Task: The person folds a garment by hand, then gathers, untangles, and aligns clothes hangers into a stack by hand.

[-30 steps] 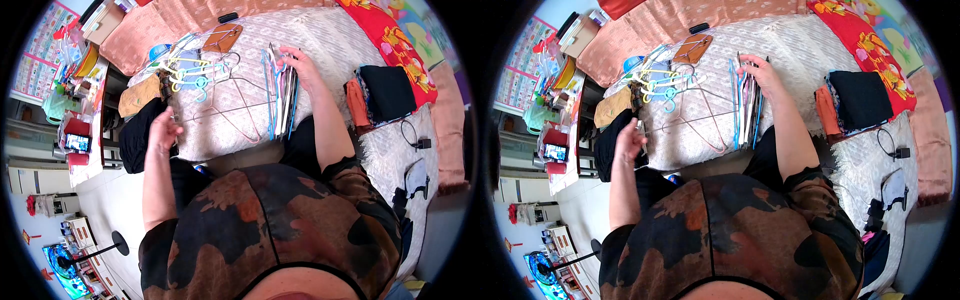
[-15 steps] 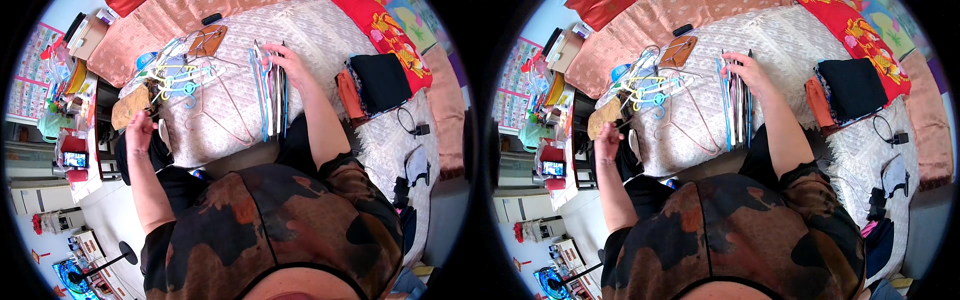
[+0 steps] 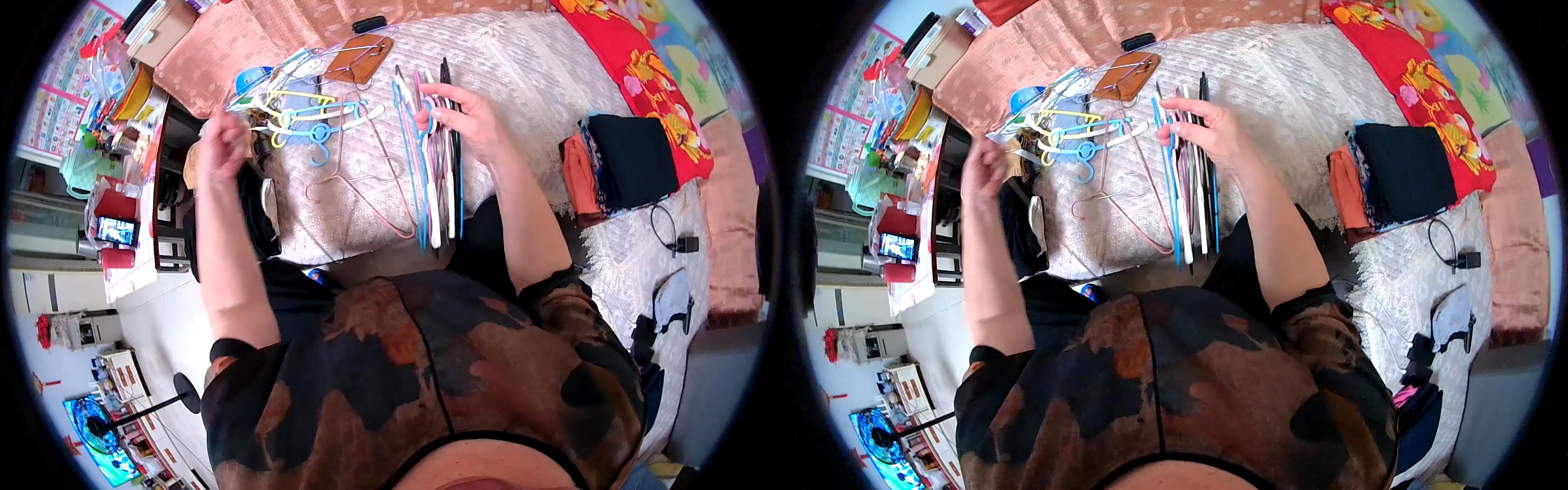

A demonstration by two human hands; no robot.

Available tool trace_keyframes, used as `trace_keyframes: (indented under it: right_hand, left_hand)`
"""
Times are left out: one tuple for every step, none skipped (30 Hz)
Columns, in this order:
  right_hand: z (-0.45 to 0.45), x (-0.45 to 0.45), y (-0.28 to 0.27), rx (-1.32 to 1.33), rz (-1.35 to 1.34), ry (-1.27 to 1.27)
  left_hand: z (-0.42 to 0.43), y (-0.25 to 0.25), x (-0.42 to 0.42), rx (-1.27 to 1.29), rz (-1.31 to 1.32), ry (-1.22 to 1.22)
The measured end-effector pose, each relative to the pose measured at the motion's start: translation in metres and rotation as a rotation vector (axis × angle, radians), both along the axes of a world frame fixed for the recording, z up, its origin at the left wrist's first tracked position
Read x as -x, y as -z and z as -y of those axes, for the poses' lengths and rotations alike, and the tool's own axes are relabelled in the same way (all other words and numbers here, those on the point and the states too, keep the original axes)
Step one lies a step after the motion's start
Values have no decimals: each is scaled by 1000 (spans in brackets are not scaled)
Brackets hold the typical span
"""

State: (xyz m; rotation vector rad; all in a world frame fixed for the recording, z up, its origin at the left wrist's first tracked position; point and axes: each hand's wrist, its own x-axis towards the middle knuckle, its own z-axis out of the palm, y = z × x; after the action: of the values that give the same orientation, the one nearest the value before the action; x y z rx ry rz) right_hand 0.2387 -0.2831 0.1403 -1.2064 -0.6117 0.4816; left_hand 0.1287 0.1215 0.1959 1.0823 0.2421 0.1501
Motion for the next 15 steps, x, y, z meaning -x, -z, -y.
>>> trace_keyframes:
  right_hand:
    - [-2,0,0,1,2,-9]
    - [-3,1,2,-52,-63,-24]
    - [-3,1,4,-104,-129,-35]
    - [-2,-1,6,-101,-130,-35]
    - [0,-5,8,-119,-135,-34]
    - [3,-9,10,-138,-138,-29]
    - [6,-11,11,-158,-142,-22]
    - [9,-12,11,-178,-149,-21]
    - [12,-13,12,-175,-151,-12]
    - [15,-13,12,-175,-154,-19]
    - [16,-13,12,-176,-156,-31]
    - [16,-13,13,-152,-145,-29]
    - [15,-12,13,-153,-146,-33]
    - [13,-11,12,-142,-158,-44]
    - [12,-9,11,-130,-168,-54]
  left_hand:
    - [26,9,-13,29,19,79]
    - [24,31,-30,87,56,164]
    - [28,40,-37,92,11,118]
    - [29,52,-40,140,6,173]
    - [30,65,-44,190,3,230]
    - [30,75,-45,248,16,249]
    - [27,80,-44,284,57,257]
    - [20,83,-42,300,80,245]
    - [14,84,-39,316,99,233]
    - [8,84,-38,373,105,212]
    - [3,85,-38,356,176,255]
    - [4,83,-40,384,198,258]
    - [6,82,-41,409,220,260]
    - [11,83,-44,419,196,207]
    - [18,87,-49,429,173,155]
